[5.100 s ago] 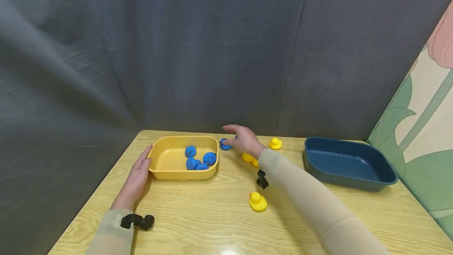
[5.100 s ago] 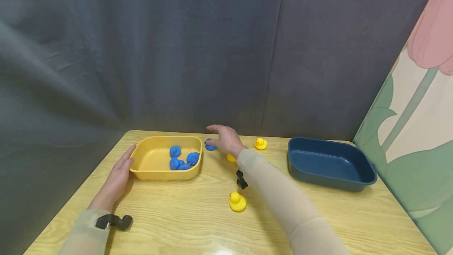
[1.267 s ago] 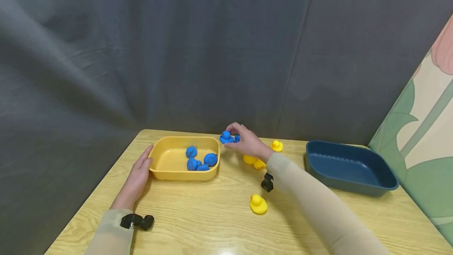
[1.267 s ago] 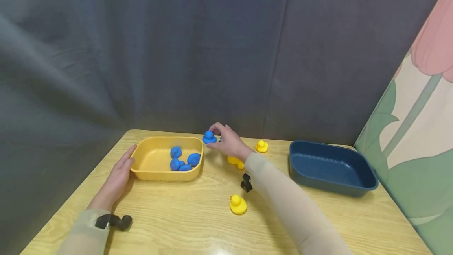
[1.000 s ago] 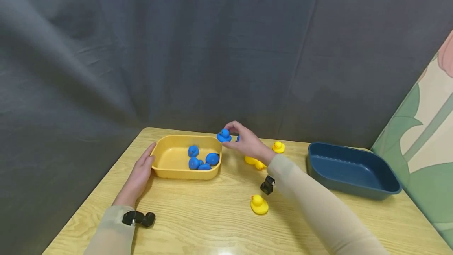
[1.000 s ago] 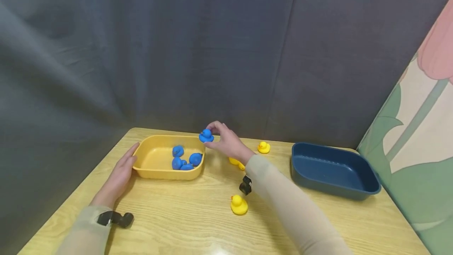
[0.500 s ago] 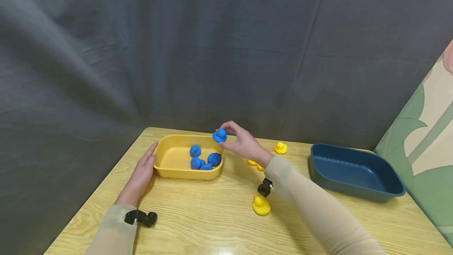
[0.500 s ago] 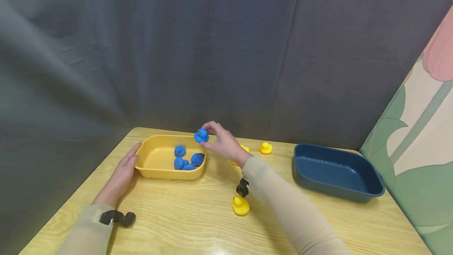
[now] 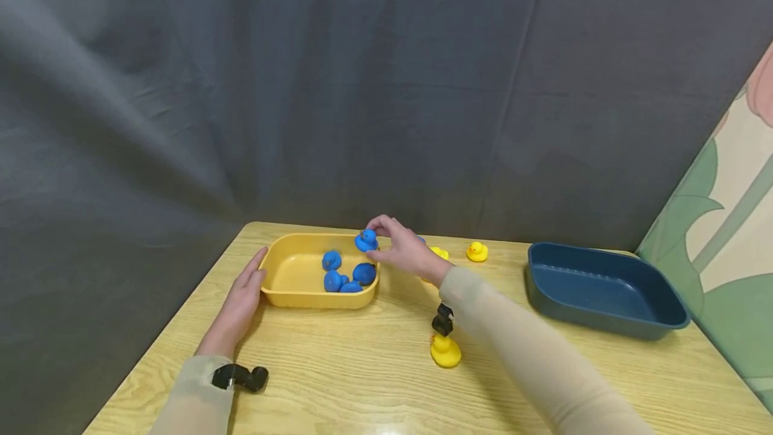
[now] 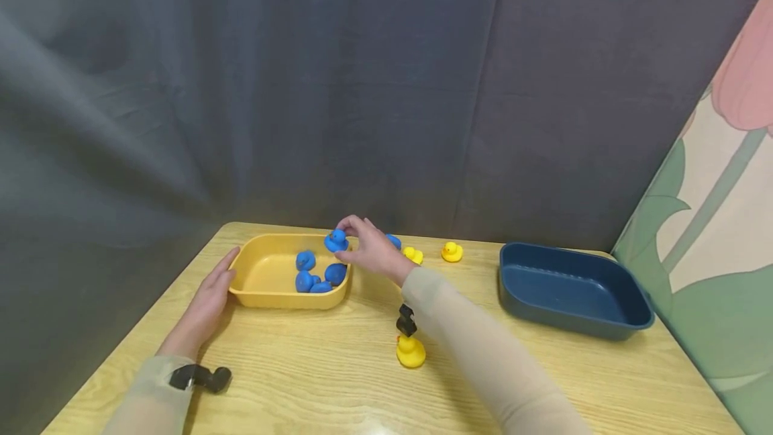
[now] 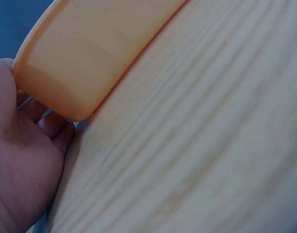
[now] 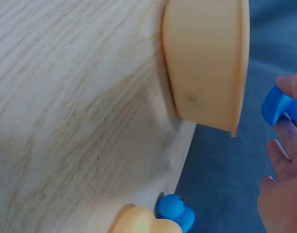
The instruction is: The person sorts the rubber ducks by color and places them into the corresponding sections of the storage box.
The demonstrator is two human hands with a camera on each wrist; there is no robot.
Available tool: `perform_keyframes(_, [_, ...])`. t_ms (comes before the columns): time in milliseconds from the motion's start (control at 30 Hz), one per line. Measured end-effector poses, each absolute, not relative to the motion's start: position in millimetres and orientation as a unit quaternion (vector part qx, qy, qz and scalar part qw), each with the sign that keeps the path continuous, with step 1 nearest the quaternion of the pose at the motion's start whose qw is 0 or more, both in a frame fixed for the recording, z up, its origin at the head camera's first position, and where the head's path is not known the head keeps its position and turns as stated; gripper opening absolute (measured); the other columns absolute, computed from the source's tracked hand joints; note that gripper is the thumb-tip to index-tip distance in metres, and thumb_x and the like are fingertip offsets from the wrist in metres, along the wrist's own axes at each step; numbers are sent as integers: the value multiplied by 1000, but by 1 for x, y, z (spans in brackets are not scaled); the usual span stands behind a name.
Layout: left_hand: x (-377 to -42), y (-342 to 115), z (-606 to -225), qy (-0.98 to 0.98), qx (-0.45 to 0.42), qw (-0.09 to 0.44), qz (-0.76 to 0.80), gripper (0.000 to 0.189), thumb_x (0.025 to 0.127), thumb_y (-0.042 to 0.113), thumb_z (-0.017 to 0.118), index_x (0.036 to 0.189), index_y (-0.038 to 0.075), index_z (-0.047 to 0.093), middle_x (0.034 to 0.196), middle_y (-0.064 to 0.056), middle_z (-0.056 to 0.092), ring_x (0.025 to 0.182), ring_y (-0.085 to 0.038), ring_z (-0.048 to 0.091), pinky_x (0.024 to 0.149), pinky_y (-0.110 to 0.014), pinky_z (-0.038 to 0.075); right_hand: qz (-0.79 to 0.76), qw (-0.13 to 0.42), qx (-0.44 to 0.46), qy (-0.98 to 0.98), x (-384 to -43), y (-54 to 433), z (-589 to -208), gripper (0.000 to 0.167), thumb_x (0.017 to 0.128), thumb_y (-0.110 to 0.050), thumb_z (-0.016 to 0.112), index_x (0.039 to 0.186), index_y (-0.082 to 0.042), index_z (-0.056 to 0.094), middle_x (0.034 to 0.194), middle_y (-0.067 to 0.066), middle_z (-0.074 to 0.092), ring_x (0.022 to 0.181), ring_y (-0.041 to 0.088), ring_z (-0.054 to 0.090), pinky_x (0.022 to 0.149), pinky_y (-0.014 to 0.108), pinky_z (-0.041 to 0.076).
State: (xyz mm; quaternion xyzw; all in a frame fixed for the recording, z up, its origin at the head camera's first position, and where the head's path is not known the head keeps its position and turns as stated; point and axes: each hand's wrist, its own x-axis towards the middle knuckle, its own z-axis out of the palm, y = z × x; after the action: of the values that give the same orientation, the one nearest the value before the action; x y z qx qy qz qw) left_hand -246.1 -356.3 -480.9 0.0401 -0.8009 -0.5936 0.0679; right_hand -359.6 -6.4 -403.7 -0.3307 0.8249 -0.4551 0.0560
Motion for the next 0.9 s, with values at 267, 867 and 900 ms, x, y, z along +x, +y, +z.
perform_keyframes(267, [-245, -357, -482, -799, 46, 66, -596, 62, 120, 23, 28, 180, 23, 12, 185, -5, 6, 170, -29, 3, 136, -53, 6, -429, 77, -334, 836, -360, -12, -409, 46, 103, -17, 82, 142, -14, 58, 143, 10, 57, 146, 29, 56, 119, 50, 49])
perform_keyframes(867, [-248, -356, -482, -806, 38, 65, -587, 61, 121, 29, 28, 180, 26, 12, 185, -4, 6, 170, -30, 2, 136, -56, 6, -413, 27, -340, 844, -372, -5, -412, 56, 105, -21, 80, 154, -13, 56, 157, 6, 62, 151, 29, 49, 126, 51, 39])
perform_keyframes(900, [-250, -356, -483, -806, 37, 64, -587, 61, 121, 29, 28, 180, 26, 12, 185, -4, 6, 170, -30, 2, 136, -56, 6, -407, 23, -337, 849, -375, -3, -413, 57, 105, -21, 80, 155, -12, 56, 157, 7, 61, 151, 30, 50, 126, 51, 39])
